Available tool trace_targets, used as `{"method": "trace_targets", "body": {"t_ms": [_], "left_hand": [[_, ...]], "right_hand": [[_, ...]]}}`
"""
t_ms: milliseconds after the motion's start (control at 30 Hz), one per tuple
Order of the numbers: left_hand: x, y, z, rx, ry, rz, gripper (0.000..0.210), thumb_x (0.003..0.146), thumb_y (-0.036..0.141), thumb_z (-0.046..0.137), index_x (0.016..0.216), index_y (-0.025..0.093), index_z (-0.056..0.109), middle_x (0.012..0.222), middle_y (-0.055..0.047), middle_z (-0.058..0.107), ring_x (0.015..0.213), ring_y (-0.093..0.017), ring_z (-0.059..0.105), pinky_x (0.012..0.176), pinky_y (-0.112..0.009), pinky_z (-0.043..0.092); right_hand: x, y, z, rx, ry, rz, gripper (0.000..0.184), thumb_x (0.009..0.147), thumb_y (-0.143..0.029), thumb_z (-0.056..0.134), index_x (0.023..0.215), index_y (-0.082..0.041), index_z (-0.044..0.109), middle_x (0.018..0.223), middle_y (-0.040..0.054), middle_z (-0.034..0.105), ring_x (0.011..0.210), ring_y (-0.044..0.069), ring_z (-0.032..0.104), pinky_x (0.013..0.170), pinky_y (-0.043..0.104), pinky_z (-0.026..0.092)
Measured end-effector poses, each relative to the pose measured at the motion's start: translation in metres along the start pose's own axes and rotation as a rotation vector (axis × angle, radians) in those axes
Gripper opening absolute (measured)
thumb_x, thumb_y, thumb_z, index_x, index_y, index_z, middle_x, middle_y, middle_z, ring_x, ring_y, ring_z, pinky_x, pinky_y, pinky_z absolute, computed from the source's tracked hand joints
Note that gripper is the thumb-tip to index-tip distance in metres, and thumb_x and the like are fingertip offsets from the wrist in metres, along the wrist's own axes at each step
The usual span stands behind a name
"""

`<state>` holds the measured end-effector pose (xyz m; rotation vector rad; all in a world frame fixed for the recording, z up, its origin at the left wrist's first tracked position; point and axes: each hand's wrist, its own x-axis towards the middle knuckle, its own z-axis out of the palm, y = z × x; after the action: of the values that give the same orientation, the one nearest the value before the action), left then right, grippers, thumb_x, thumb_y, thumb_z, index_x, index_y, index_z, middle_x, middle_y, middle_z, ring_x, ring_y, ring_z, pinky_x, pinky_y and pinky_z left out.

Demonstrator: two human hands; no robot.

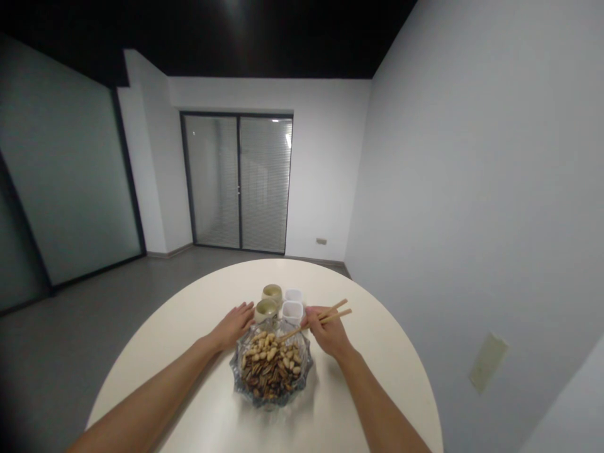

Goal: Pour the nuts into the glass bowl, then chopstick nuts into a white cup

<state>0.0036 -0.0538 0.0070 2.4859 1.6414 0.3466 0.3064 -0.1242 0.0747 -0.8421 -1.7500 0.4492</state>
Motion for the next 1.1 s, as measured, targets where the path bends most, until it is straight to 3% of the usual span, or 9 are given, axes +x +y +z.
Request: {"method": "trace_targets", "body": {"t_ms": [567, 800, 1100], "left_hand": [[0.002, -0.003, 0.004, 0.019, 0.009, 0.011, 0.052, 0.11, 0.034, 0.04, 0.157, 0.014, 0.048, 0.17, -0.016, 0.035, 0.158, -0.036, 0.028, 0.128, -0.053, 0.026], [0.004, -0.005, 0.009, 0.012, 0.032, 0.019, 0.05, 0.109, 0.032, 0.041, 0.155, 0.015, 0.05, 0.168, -0.017, 0.037, 0.158, -0.036, 0.03, 0.128, -0.053, 0.026], [0.002, -0.003, 0.005, 0.031, 0.019, 0.02, 0.052, 0.11, 0.033, 0.04, 0.157, 0.014, 0.049, 0.169, -0.017, 0.037, 0.157, -0.037, 0.03, 0.128, -0.053, 0.026]], "right_hand": [[0.002, 0.0, -0.004, 0.047, 0.063, 0.043, 0.072, 0.099, -0.072, 0.052, 0.062, -0.015, 0.076, 0.039, 0.0009, 0.051, 0.036, 0.011, 0.044, 0.037, 0.021, 0.032], [0.003, -0.001, -0.006, 0.058, 0.18, 0.012, 0.07, 0.099, -0.071, 0.053, 0.061, -0.016, 0.076, 0.039, 0.0016, 0.053, 0.035, 0.011, 0.046, 0.037, 0.021, 0.035], [0.009, 0.007, -0.006, -0.055, 0.466, -0.036, 0.071, 0.099, -0.072, 0.051, 0.064, -0.016, 0.077, 0.043, 0.0023, 0.056, 0.038, 0.013, 0.05, 0.038, 0.024, 0.04]]}}
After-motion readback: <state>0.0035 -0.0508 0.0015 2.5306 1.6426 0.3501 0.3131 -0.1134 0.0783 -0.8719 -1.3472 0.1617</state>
